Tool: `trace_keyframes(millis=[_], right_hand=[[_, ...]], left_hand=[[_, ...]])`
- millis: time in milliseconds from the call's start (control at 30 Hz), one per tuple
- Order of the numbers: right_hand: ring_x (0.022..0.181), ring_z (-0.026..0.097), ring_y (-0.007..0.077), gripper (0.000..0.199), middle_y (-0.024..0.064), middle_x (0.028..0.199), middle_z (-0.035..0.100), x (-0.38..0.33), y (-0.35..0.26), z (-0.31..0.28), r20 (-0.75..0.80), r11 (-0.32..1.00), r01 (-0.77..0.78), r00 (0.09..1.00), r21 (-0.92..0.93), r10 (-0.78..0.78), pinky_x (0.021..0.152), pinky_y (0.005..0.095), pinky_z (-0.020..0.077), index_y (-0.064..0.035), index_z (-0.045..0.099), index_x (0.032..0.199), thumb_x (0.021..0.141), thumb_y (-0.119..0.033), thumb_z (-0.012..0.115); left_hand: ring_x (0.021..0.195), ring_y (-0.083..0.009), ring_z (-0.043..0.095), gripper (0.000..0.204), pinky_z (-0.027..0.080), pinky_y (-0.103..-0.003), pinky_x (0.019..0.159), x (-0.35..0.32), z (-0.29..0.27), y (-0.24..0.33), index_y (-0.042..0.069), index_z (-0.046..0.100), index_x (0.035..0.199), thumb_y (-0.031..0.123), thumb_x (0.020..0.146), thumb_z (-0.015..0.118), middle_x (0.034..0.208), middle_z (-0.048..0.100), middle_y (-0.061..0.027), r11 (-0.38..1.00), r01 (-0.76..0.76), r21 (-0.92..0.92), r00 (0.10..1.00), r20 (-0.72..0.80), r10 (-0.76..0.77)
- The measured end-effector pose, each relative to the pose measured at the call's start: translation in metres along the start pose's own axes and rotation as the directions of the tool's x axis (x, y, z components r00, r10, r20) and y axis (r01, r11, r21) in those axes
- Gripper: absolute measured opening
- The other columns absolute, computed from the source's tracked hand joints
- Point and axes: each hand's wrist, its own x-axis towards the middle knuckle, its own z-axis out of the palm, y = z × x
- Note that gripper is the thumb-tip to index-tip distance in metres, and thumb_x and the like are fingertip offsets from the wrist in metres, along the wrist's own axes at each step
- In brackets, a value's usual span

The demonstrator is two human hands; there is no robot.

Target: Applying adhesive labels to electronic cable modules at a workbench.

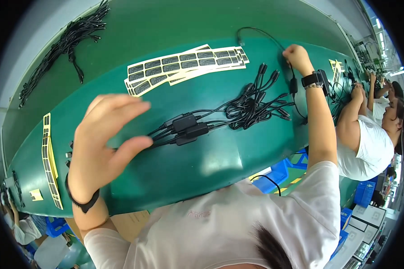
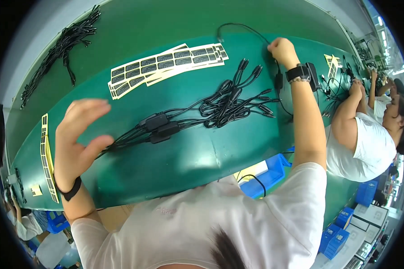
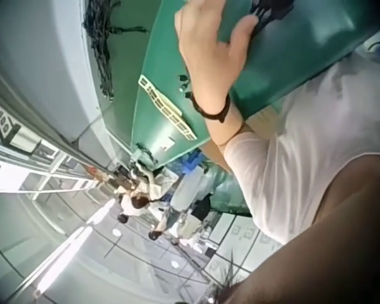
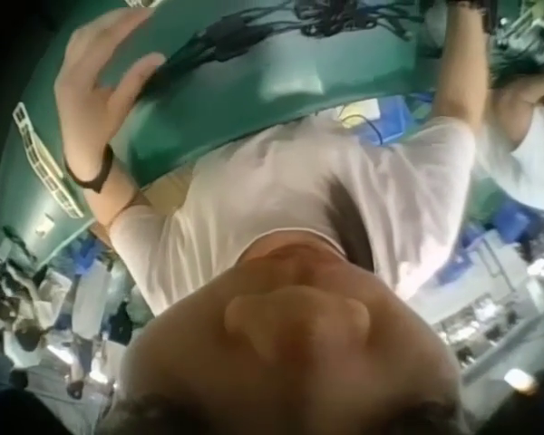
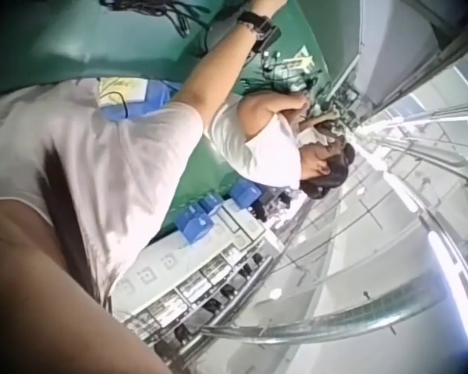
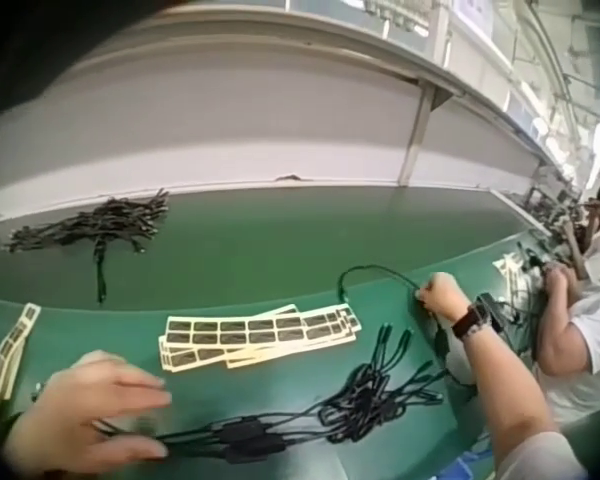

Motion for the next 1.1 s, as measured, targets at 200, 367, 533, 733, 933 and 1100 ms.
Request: trace_keyframes(millis=[200,367,533,733,933,1100], right_hand=[[0.050,0.041,0.0029,0.012,-0.0042,0.066,0.050,-0.079,-0.100,-0.078,-0.057,0.697,0.508,0.826,0.506,-0.561,0.041,0.0179,0.0284,-0.0067,0.057,0.098,0.091,-0.016,0.057],[0.056,0.047,0.0040,0.017,-0.0023,0.071,0.054,-0.126,-0.140,-0.111,-0.032,0.578,0.620,0.696,0.530,-0.717,0.048,0.0176,0.0355,-0.0055,0.057,0.101,0.090,-0.019,0.058],[0.079,0.056,0.0110,0.030,0.0038,0.091,0.061,-0.123,-0.117,-0.078,-0.022,0.492,0.621,0.634,0.611,-0.773,0.070,0.0248,0.0460,-0.0043,0.056,0.113,0.088,-0.020,0.061],[0.095,0.055,0.0223,0.045,0.0085,0.106,0.061,-0.105,-0.059,0.005,0.122,0.629,0.746,0.619,0.221,-0.776,0.087,0.0327,0.0440,-0.0066,0.055,0.121,0.080,-0.016,0.068],[0.088,0.054,0.0274,0.030,0.0092,0.093,0.064,-0.097,-0.056,0.011,0.107,0.645,0.758,0.636,0.098,-0.764,0.081,0.0338,0.0446,-0.0057,0.066,0.103,0.073,-0.008,0.071],[0.087,0.053,0.0263,0.027,0.0090,0.087,0.064,-0.110,-0.095,-0.005,0.041,0.533,0.839,0.532,0.115,-0.846,0.079,0.0350,0.0446,-0.0029,0.067,0.098,0.071,-0.006,0.071]], left_hand=[[0.092,-0.0185,0.059,0.035,0.045,-0.028,0.076,0.083,0.054,0.002,0.002,0.064,0.103,0.013,0.071,0.074,0.098,0.064,-0.0091,0.987,-0.147,0.061,0.840,-0.520,0.158],[0.078,-0.0174,0.062,0.035,0.049,-0.026,0.071,0.168,0.071,-0.002,-0.002,0.054,0.115,0.012,0.084,0.063,0.085,0.066,-0.0088,0.793,0.003,-0.609,0.978,-0.162,-0.128],[0.115,-0.0286,0.047,0.065,0.040,-0.031,0.097,0.161,0.009,0.027,0.002,0.034,0.138,0.022,0.085,0.066,0.133,0.042,-0.0204,0.702,0.439,-0.560,0.886,0.400,-0.235],[0.053,-0.0024,0.044,0.012,0.035,-0.020,0.048,0.074,-0.037,0.011,0.002,0.067,0.077,0.009,0.072,0.074,0.058,0.053,0.0043,0.945,0.168,-0.279,0.984,0.106,-0.143],[0.052,-0.0065,0.042,0.019,0.033,-0.024,0.048,0.003,-0.045,-0.042,0.000,0.066,0.073,0.016,0.075,0.075,0.058,0.053,-0.0002,0.910,0.389,-0.143,0.921,0.021,-0.390],[0.053,-0.0119,0.046,0.024,0.036,-0.027,0.049,-0.042,-0.038,-0.067,-0.003,0.064,0.072,0.018,0.074,0.075,0.059,0.053,-0.0052,0.853,0.512,0.099,0.859,-0.072,-0.507]])
